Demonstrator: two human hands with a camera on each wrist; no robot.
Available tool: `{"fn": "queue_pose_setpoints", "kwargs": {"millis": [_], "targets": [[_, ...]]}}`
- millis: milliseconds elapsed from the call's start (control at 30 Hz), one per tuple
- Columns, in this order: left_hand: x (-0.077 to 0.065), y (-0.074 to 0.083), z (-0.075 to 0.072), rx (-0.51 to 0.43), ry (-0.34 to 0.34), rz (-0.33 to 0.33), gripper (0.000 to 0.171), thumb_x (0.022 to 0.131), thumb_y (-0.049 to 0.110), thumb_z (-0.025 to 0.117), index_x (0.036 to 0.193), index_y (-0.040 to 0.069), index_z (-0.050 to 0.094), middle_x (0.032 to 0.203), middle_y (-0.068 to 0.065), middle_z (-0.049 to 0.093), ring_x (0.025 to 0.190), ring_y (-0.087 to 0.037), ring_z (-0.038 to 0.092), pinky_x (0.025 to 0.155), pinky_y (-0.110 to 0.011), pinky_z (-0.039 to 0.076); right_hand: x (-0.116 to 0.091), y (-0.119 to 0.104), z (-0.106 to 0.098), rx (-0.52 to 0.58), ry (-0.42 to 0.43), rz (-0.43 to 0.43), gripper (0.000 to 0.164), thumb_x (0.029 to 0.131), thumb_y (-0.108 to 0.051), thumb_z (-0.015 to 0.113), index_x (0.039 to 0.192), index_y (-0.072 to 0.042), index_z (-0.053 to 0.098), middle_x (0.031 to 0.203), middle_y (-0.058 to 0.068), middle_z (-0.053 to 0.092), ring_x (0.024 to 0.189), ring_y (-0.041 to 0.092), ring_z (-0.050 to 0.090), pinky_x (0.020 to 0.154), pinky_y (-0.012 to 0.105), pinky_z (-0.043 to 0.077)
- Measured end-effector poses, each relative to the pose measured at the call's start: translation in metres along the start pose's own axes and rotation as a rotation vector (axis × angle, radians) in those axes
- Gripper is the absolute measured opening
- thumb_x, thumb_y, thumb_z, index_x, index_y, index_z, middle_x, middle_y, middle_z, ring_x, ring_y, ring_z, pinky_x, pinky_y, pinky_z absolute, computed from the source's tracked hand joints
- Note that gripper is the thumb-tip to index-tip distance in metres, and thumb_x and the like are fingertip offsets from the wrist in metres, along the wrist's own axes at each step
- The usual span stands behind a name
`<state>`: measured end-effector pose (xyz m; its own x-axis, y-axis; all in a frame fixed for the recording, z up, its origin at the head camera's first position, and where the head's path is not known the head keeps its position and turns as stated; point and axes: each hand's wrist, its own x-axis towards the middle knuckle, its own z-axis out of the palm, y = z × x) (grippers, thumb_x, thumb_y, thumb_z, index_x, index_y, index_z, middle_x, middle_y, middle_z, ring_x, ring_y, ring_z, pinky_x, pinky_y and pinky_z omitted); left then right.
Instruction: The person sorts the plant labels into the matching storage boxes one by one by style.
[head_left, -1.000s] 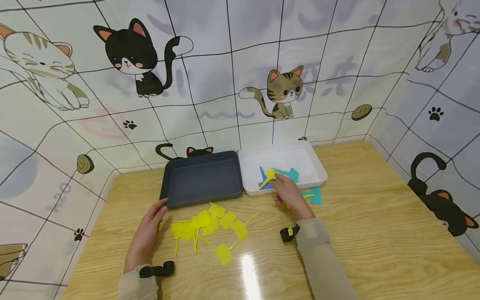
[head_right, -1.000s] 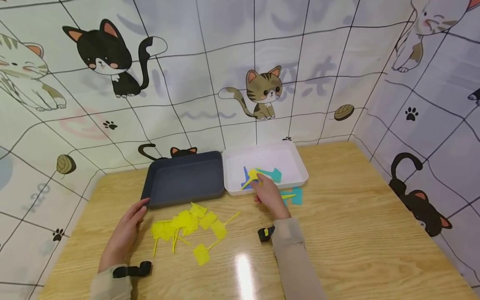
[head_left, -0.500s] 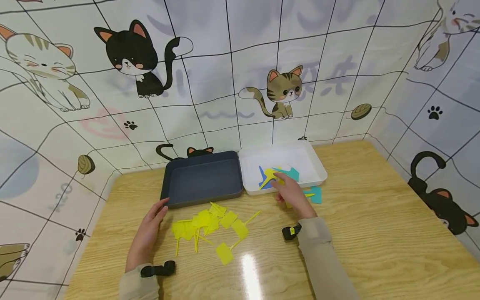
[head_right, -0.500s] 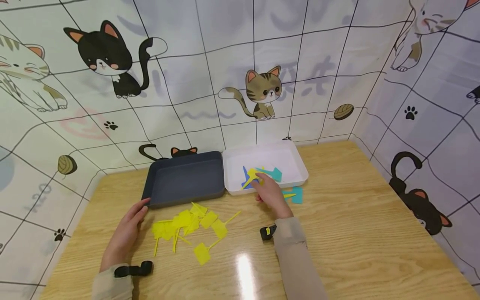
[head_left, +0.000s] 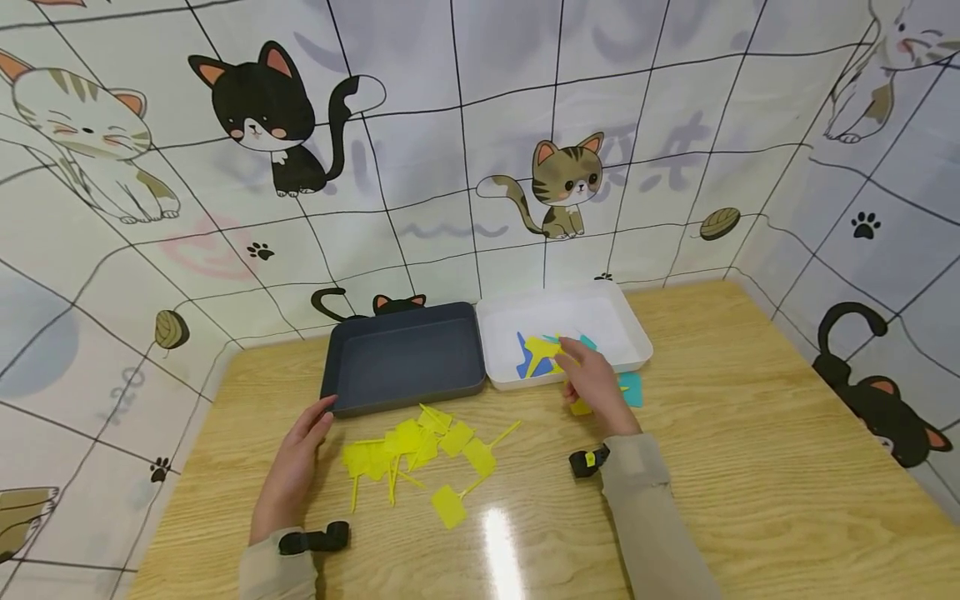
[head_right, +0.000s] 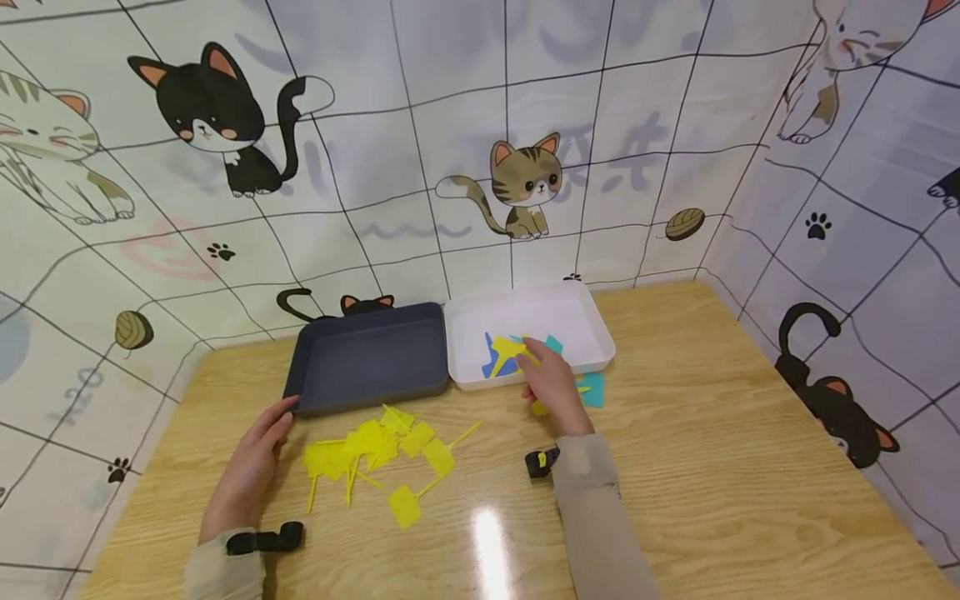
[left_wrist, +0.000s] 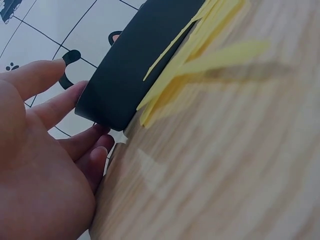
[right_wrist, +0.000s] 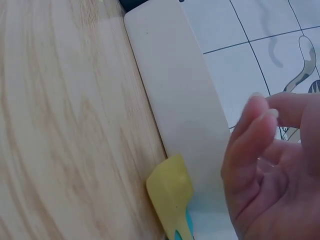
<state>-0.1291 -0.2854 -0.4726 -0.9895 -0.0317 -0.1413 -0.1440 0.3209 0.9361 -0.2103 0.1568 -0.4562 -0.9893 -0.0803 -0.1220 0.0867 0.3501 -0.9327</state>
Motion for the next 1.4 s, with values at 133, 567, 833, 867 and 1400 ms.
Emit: {"fn": "queue_pose_setpoints", "kwargs": {"millis": [133, 567, 833, 867, 1400], "targets": [[0.0, 0.0, -0.001, 0.018, 0.005, -0.002, 0.053, 0.092, 0.045, 0.04, 0.138, 0.021, 0.032, 0.146, 0.0, 0.018, 0.132, -0.022, 0.014, 0.104, -0.049, 0.014, -0.002, 0.002, -0.005, 0.072, 0.073, -0.065, 0.044, 0.094, -0.028, 0.046, 0.133, -0.009, 0.041, 0.125, 0.012, 0.049, 0.048, 0.023, 0.051, 0.047, 0.03, 0.048], [0.005, -0.005, -0.001, 0.035, 0.021, -0.002, 0.053, 0.091, 0.049, 0.04, 0.137, 0.023, 0.035, 0.145, 0.001, 0.02, 0.132, -0.021, 0.014, 0.104, -0.049, 0.016, -0.009, -0.004, -0.012, 0.008, 0.282, -0.181, 0.037, 0.093, -0.038, 0.044, 0.122, -0.017, 0.052, 0.101, 0.01, 0.059, 0.073, 0.024, 0.058, 0.06, 0.039, 0.049], [0.002, 0.003, 0.001, 0.02, 0.016, -0.009, 0.054, 0.091, 0.047, 0.04, 0.138, 0.021, 0.034, 0.145, 0.001, 0.019, 0.132, -0.02, 0.013, 0.104, -0.049, 0.016, -0.018, 0.003, -0.023, -0.185, 0.215, -0.147, 0.043, 0.09, -0.048, 0.043, 0.109, -0.013, 0.059, 0.097, 0.007, 0.062, 0.082, 0.021, 0.058, 0.067, 0.039, 0.045], [0.002, 0.004, 0.001, 0.019, 0.018, -0.007, 0.054, 0.091, 0.047, 0.04, 0.138, 0.021, 0.034, 0.145, 0.001, 0.02, 0.132, -0.02, 0.014, 0.104, -0.049, 0.016, -0.02, 0.004, -0.025, -0.217, 0.203, -0.157, 0.043, 0.09, -0.048, 0.043, 0.108, -0.012, 0.059, 0.097, 0.007, 0.062, 0.083, 0.021, 0.057, 0.071, 0.037, 0.045], [0.003, -0.001, 0.0, 0.013, 0.032, -0.02, 0.049, 0.093, 0.042, 0.041, 0.137, 0.023, 0.034, 0.145, 0.001, 0.02, 0.133, -0.02, 0.012, 0.105, -0.048, 0.013, -0.042, 0.017, -0.035, -0.492, -0.017, -0.135, 0.045, 0.086, -0.039, 0.056, 0.117, -0.006, 0.057, 0.115, 0.01, 0.055, 0.098, 0.026, 0.052, 0.079, 0.043, 0.043]]}}
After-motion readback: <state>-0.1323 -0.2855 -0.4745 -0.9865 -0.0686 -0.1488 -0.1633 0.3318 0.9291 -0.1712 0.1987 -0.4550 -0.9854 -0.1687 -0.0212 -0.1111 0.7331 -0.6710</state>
